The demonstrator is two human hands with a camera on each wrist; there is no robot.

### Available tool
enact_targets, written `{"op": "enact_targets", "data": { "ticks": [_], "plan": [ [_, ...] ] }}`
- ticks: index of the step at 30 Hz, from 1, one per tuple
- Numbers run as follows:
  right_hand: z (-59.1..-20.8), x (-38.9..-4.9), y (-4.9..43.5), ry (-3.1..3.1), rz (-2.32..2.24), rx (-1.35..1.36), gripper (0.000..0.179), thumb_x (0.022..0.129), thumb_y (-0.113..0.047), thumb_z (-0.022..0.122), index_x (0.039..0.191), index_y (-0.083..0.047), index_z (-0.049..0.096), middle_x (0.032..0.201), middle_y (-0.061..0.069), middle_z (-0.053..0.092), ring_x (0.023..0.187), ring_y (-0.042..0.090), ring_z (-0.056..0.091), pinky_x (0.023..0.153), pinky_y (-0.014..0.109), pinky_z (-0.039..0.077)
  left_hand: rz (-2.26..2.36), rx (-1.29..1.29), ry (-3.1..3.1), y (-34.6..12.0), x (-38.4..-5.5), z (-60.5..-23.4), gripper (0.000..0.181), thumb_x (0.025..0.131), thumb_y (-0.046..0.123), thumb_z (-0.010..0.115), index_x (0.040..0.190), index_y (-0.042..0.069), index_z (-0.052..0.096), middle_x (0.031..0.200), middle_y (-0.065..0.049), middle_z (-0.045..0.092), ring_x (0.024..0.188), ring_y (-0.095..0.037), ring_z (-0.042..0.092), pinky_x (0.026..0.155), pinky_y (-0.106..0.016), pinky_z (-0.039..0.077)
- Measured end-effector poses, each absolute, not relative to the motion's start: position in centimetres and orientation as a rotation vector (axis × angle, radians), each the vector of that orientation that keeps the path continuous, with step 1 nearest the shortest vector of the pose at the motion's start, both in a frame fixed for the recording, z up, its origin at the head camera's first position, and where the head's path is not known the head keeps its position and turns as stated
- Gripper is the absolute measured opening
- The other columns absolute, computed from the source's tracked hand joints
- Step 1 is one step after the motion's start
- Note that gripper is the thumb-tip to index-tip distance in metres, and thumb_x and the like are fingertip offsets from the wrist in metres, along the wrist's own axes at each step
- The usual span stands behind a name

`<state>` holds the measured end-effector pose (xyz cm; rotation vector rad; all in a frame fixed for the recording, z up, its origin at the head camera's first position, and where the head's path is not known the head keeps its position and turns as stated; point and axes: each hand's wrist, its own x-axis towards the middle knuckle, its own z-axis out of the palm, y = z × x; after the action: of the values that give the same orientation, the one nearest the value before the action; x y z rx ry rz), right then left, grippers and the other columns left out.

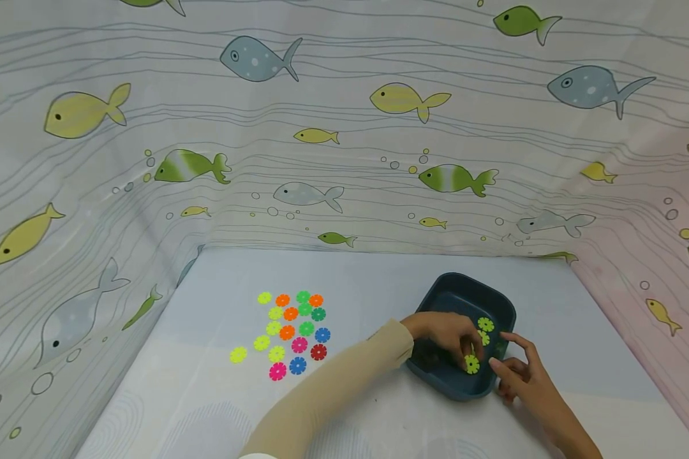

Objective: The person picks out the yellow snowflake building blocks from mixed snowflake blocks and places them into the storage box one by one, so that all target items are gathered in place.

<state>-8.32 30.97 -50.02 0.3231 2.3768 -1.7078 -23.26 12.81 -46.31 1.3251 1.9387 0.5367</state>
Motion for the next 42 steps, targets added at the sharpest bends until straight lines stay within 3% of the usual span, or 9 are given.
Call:
{"op": "enact_targets", "data": {
  "ticks": [28, 42],
  "plan": [
    [-49.6, -8.1, 30.9, 2.386, -1.709, 0.281, 0.068, 0.105, -0.036, 0.060, 0.154, -0.029, 0.013, 0.101, 0.016, 0.063, 0.074, 0.029, 0.062, 0.063, 0.039, 0.056, 0.447, 1.314, 2.055, 12.9, -22.8, -45.9, 0.034, 0.084, 0.013, 0.087, 0.115, 0.020, 0.076, 0.100, 0.013, 0.068, 0.090, 0.004, 0.061, 0.076, -0.011, 0.048],
    [-49.8, -8.1, 30.8, 2.394, -1.717, 0.290, 0.067, 0.105, -0.035, 0.061, 0.153, -0.030, 0.014, 0.099, 0.016, 0.062, 0.074, 0.028, 0.061, 0.062, 0.038, 0.056, 0.601, 1.420, 2.061, 10.8, -23.4, -43.8, 0.026, 0.094, 0.014, 0.078, 0.119, 0.012, 0.074, 0.094, 0.013, 0.068, 0.083, 0.003, 0.063, 0.074, -0.011, 0.051]
  ]
}}
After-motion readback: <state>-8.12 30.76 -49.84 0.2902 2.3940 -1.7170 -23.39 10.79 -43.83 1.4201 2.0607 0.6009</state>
